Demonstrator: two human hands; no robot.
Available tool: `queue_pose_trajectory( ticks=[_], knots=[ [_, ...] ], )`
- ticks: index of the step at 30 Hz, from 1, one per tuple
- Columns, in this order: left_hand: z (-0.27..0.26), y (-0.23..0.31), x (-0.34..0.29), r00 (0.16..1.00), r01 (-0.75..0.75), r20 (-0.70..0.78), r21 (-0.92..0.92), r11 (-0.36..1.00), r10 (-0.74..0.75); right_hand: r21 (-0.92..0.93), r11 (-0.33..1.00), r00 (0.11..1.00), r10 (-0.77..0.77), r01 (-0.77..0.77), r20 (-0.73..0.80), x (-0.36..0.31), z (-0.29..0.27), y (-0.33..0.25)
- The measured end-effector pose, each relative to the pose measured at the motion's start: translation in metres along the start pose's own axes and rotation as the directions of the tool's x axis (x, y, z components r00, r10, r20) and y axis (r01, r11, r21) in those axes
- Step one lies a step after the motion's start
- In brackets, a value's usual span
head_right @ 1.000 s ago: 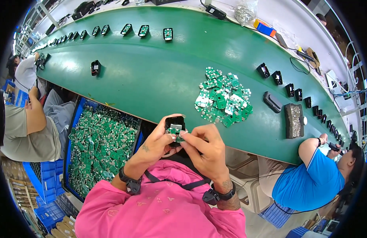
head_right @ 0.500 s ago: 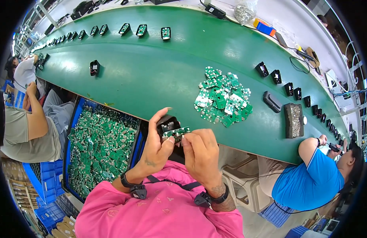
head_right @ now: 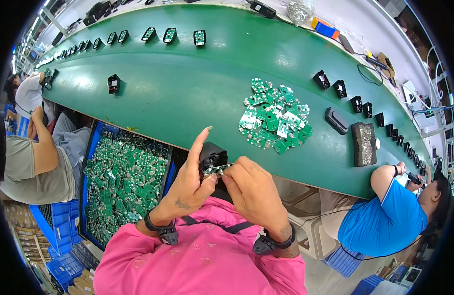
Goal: The person assembles electronic devices by hand, picking up a black plastic housing and a green circuit board, fitting the board into the housing, and then placing the assembled unit onto the green conveyor belt.
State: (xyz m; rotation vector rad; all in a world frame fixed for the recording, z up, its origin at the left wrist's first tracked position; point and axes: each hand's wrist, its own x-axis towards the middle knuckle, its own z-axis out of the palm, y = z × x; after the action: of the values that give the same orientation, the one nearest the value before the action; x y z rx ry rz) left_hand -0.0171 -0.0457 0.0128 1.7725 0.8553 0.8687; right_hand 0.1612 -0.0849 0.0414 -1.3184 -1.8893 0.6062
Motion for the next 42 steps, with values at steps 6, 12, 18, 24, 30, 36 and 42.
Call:
queue_pose_trajectory(
  ticks=[6,12,18,24,30,36,42],
  knots=[
    [0.001,0.008,0.002,0.995,-0.096,0.051,0.133,0.986,0.09,0.033,0.999,1.0,0.026,-0.026,0.005,0.0,-0.002,-0.002],
    [0.012,0.004,0.003,0.994,-0.107,0.017,0.206,0.973,0.106,-0.004,0.999,0.996,0.039,-0.039,-0.075,0.001,0.009,0.002],
    [0.02,-0.018,-0.002,0.99,-0.06,-0.106,0.255,0.965,0.089,-0.011,0.994,0.991,0.106,-0.107,-0.078,-0.004,0.028,0.011],
    [0.024,-0.041,-0.004,0.993,0.091,-0.046,-0.322,0.942,-0.112,0.376,0.821,0.854,0.505,-0.43,-0.125,-0.019,0.038,0.023],
    [0.017,-0.035,-0.004,0.986,0.15,0.125,-0.411,0.899,-0.108,0.649,0.674,0.843,0.53,-0.352,-0.094,-0.038,0.044,0.04],
    [0.033,-0.057,0.0,0.998,0.008,0.063,-0.359,0.933,0.016,0.659,0.719,0.88,0.439,-0.222,-0.183,-0.029,0.054,0.02],
    [0.032,-0.058,0.005,0.996,-0.039,0.067,-0.272,0.961,0.059,0.774,0.6,0.813,0.543,-0.201,-0.21,-0.036,0.049,0.033]
  ],
)
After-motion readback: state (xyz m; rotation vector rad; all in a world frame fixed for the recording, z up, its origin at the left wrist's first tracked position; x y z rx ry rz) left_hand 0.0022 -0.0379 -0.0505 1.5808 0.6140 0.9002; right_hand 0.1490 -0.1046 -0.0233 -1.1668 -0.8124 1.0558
